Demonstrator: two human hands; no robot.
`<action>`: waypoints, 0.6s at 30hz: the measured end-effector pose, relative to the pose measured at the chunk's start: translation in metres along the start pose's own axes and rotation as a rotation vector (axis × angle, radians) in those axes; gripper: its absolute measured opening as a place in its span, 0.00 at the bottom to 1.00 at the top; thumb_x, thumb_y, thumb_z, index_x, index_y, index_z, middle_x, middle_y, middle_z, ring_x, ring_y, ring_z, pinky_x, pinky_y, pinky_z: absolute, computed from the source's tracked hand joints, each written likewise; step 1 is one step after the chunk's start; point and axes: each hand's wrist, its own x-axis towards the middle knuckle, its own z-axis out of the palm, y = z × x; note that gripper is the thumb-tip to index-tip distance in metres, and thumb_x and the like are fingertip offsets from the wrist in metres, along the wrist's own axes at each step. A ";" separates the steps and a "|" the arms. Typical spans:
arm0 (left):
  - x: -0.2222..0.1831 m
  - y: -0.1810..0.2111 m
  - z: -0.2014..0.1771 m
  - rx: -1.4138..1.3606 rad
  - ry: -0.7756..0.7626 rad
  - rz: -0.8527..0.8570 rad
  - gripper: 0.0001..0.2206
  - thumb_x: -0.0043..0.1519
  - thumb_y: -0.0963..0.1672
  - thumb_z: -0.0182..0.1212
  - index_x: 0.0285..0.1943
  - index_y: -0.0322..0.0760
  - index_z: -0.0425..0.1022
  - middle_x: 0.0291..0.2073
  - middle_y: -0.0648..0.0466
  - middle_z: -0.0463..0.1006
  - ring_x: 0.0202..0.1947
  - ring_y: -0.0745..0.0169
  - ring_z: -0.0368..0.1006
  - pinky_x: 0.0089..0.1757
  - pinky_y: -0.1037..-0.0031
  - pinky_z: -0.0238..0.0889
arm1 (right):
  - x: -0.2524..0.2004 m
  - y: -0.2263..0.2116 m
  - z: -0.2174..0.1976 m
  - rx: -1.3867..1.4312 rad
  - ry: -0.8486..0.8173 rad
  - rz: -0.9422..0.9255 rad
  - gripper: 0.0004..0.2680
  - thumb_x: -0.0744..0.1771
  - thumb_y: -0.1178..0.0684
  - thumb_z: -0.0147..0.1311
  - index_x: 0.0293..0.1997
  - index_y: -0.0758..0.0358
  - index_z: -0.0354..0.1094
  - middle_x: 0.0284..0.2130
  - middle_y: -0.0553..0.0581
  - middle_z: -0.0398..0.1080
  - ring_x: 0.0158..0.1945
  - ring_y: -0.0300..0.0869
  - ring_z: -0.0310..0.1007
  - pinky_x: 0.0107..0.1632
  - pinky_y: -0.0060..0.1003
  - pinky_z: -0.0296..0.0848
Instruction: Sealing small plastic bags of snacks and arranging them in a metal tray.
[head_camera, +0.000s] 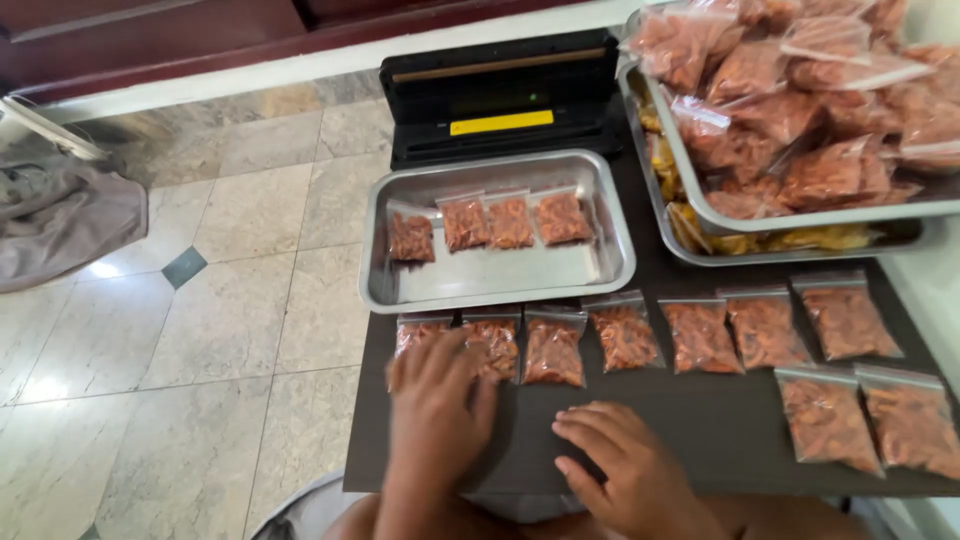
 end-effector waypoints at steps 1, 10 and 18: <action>0.016 -0.002 -0.009 -0.001 0.003 -0.005 0.12 0.61 0.47 0.59 0.51 0.46 0.79 0.54 0.54 0.78 0.58 0.49 0.68 0.54 0.53 0.56 | -0.004 0.002 0.001 -0.001 -0.005 -0.003 0.10 0.67 0.50 0.57 0.49 0.64 0.75 0.47 0.57 0.78 0.51 0.49 0.77 0.57 0.47 0.73; 0.168 -0.055 0.015 0.369 -0.755 -0.294 0.25 0.64 0.40 0.45 0.73 0.31 0.59 0.70 0.46 0.65 0.71 0.47 0.59 0.63 0.54 0.55 | -0.023 0.017 0.001 0.264 -0.104 0.188 0.13 0.69 0.49 0.54 0.58 0.61 0.73 0.51 0.58 0.77 0.55 0.50 0.75 0.55 0.50 0.71; 0.195 -0.067 0.042 0.223 -0.770 -0.411 0.28 0.62 0.43 0.49 0.75 0.37 0.55 0.72 0.41 0.59 0.67 0.32 0.61 0.58 0.44 0.64 | -0.024 0.024 -0.006 0.413 -0.129 0.224 0.13 0.69 0.47 0.56 0.55 0.60 0.76 0.49 0.55 0.79 0.51 0.48 0.77 0.53 0.50 0.72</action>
